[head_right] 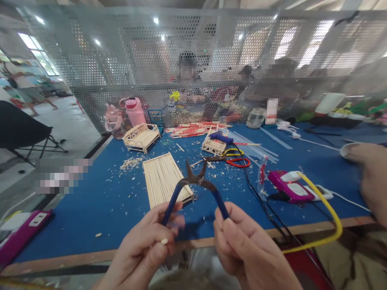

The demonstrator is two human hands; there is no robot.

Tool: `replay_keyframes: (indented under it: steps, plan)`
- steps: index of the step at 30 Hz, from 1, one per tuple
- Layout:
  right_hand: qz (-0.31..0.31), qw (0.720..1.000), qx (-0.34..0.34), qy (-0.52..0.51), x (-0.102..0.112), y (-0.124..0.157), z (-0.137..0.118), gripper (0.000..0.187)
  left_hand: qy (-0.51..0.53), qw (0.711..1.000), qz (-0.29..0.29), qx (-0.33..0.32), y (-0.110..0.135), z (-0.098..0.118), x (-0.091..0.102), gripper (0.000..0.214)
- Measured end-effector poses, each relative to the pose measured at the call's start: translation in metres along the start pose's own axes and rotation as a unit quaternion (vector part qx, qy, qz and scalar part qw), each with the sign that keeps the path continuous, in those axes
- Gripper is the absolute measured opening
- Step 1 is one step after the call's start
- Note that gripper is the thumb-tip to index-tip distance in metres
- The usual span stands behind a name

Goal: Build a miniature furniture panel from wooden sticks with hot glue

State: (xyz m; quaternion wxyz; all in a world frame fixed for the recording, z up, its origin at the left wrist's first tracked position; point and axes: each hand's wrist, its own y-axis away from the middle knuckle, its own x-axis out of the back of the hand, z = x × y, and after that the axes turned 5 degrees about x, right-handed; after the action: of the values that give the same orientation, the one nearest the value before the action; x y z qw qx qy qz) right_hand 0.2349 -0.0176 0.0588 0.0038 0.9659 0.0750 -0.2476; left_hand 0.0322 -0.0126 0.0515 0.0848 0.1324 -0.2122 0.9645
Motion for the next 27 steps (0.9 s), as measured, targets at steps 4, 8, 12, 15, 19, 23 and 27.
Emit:
replay_keyframes:
  steps: [4,8,12,15,19,23,27]
  plan:
    - [-0.053,0.997,-0.05,-0.018,0.002,0.006,0.02,0.033,-0.017,1.0,-0.005,0.006,-0.003,0.013,0.004,0.039]
    - [-0.21,0.977,-0.034,0.005,0.006,-0.012,0.05,0.066,0.005,0.994,-0.095,0.056,0.002,0.016,0.004,0.044]
    - [-0.237,0.97,-0.034,0.042,0.016,-0.022,0.069,0.055,0.049,0.984,-0.129,0.11,0.009,0.011,-0.001,0.044]
    - [-0.177,0.975,0.037,0.13,0.023,-0.018,0.049,0.04,0.078,0.984,-0.027,0.161,0.008,0.007,0.001,0.044]
    - [-0.173,0.91,0.128,0.353,0.016,-0.01,0.003,0.054,0.074,0.967,0.09,0.226,0.006,0.001,0.007,0.045]
    - [-0.178,0.766,0.224,0.575,-0.001,-0.013,-0.004,0.058,0.064,0.97,0.091,0.218,0.009,0.0,0.003,0.042]
    - [-0.179,0.716,0.251,0.626,-0.009,-0.018,0.009,0.046,0.06,0.979,0.04,0.191,0.011,0.001,-0.002,0.036]
